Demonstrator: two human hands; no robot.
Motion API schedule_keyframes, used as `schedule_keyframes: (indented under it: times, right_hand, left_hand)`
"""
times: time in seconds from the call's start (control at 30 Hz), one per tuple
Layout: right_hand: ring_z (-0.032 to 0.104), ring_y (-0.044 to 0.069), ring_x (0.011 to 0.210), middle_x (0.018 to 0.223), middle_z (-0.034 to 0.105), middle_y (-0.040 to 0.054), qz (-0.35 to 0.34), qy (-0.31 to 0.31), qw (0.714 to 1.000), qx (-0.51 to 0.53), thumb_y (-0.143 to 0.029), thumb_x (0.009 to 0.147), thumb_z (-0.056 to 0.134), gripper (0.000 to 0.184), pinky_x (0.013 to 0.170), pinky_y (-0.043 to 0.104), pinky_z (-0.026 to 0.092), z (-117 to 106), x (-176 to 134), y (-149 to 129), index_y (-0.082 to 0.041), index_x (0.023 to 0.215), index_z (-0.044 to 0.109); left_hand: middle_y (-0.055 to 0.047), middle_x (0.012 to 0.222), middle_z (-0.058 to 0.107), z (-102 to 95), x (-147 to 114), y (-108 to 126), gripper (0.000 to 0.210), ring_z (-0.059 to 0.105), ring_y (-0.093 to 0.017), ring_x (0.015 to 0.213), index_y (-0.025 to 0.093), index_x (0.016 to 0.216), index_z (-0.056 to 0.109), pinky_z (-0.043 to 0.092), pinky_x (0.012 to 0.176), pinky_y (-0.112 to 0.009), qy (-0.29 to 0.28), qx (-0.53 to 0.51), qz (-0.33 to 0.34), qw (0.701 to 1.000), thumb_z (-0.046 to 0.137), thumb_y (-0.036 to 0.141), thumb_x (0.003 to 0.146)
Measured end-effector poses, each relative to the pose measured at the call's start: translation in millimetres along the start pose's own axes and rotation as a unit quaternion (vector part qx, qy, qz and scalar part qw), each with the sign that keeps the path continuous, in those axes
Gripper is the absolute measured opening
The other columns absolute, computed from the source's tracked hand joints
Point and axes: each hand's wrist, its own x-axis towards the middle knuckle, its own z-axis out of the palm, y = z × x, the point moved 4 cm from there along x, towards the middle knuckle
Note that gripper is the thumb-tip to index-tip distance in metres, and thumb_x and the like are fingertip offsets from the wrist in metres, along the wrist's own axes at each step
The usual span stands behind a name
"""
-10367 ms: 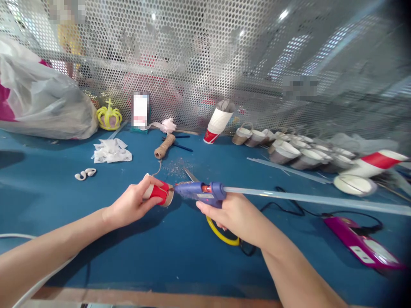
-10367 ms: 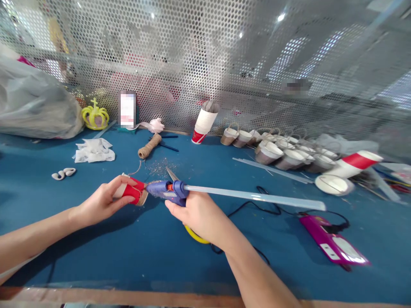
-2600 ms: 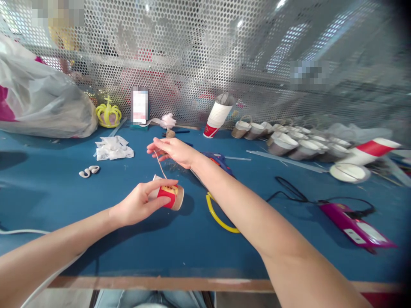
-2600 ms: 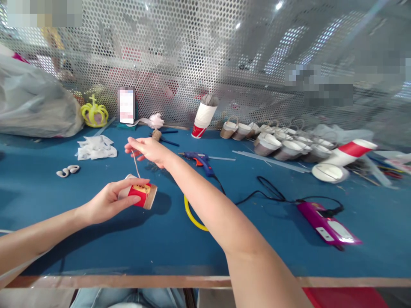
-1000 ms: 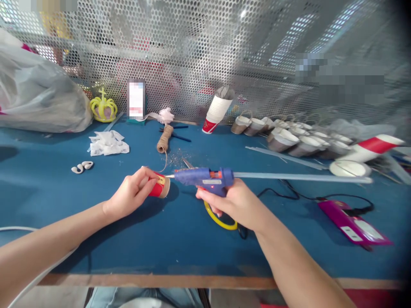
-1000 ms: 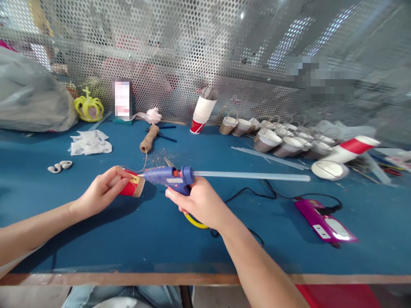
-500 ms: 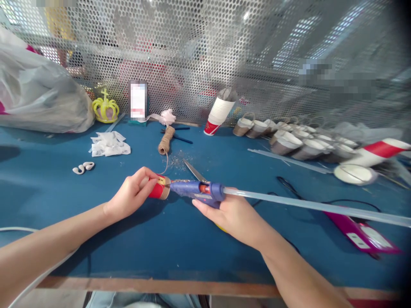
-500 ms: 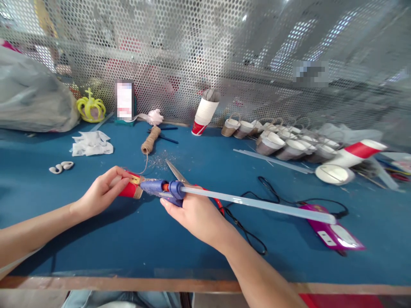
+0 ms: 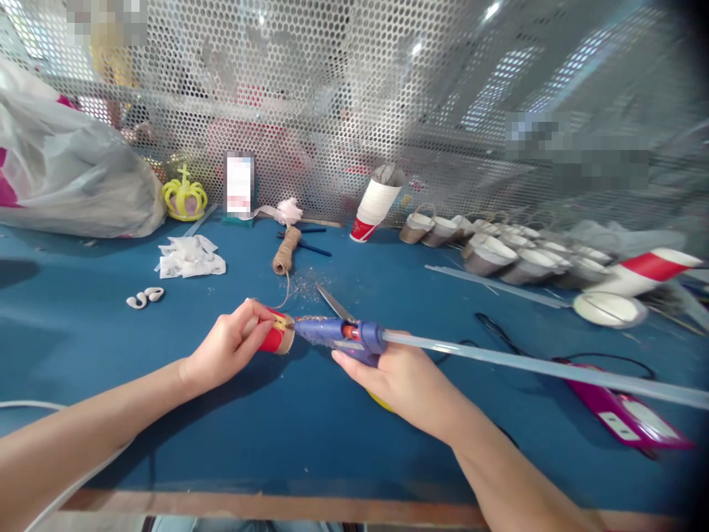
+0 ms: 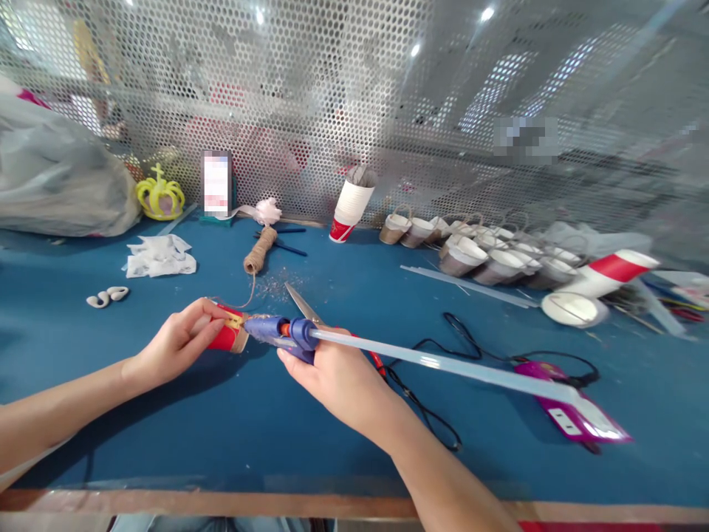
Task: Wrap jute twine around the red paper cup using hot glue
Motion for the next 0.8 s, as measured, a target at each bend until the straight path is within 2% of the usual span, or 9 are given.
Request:
schedule_keyframes:
  times: [0.07, 0.23, 0.47, 0.6, 0.8]
  right_hand:
    - [0.062, 0.017, 0.068, 0.077, 0.069, 0.0013, 0.008, 0.003, 1.000, 0.009, -0.031, 0.079, 0.050, 0.018, 0.067, 0.027, 0.047, 1.3, 1.5, 2.7, -0.021, 0.081, 0.065]
    - [0.063, 0.018, 0.071, 0.080, 0.070, 0.0015, 0.037, -0.020, 0.999, 0.020, -0.034, 0.080, 0.050, 0.020, 0.068, 0.027, 0.047, 4.2, 7.2, 8.1, -0.020, 0.085, 0.064]
    - [0.061, 0.016, 0.064, 0.072, 0.068, -0.0012, 0.038, -0.039, 0.998, 0.033, -0.037, 0.080, 0.049, 0.020, 0.062, 0.025, 0.047, 0.1, 1.1, 8.3, -0.021, 0.080, 0.063]
    - [0.059, 0.015, 0.058, 0.064, 0.065, -0.0016, 0.040, -0.036, 0.998, 0.035, -0.035, 0.080, 0.049, 0.020, 0.056, 0.024, 0.046, -2.0, 4.9, 5.3, -0.021, 0.075, 0.062]
    - [0.059, 0.015, 0.057, 0.057, 0.062, -0.0023, 0.032, -0.028, 0.998, 0.053, -0.029, 0.079, 0.050, 0.016, 0.056, 0.025, 0.045, -4.3, 14.5, 0.0, -0.021, 0.072, 0.061]
  left_hand:
    - [0.006, 0.054, 0.052, 0.3, -0.8, 0.5, 0.015, 0.044, -0.008, 0.048, 0.017, 0.088, 0.044, 0.037, 0.052, -0.019, -0.001, 0.015, 0.012, 1.000, 0.037, 0.030, 0.087]
    - [0.008, 0.052, 0.045, 0.1, -2.2, 3.4, 0.011, 0.036, -0.007, 0.044, 0.018, 0.088, 0.044, 0.034, 0.050, -0.018, 0.003, 0.044, 0.040, 0.998, 0.038, 0.027, 0.087]
    - [0.004, 0.060, 0.051, -1.0, -1.9, 6.1, 0.012, 0.042, -0.008, 0.050, 0.018, 0.089, 0.045, 0.038, 0.054, -0.020, 0.000, 0.068, 0.056, 0.996, 0.036, 0.027, 0.087]
    - [0.008, 0.052, 0.042, -1.3, -2.9, 7.2, 0.011, 0.036, -0.007, 0.045, 0.018, 0.089, 0.045, 0.036, 0.052, -0.020, -0.001, 0.084, 0.073, 0.994, 0.036, 0.025, 0.087]
    - [0.009, 0.052, 0.036, -0.7, -3.5, 9.1, 0.008, 0.036, -0.007, 0.044, 0.019, 0.087, 0.044, 0.034, 0.050, -0.019, -0.003, 0.102, 0.097, 0.990, 0.037, 0.022, 0.087]
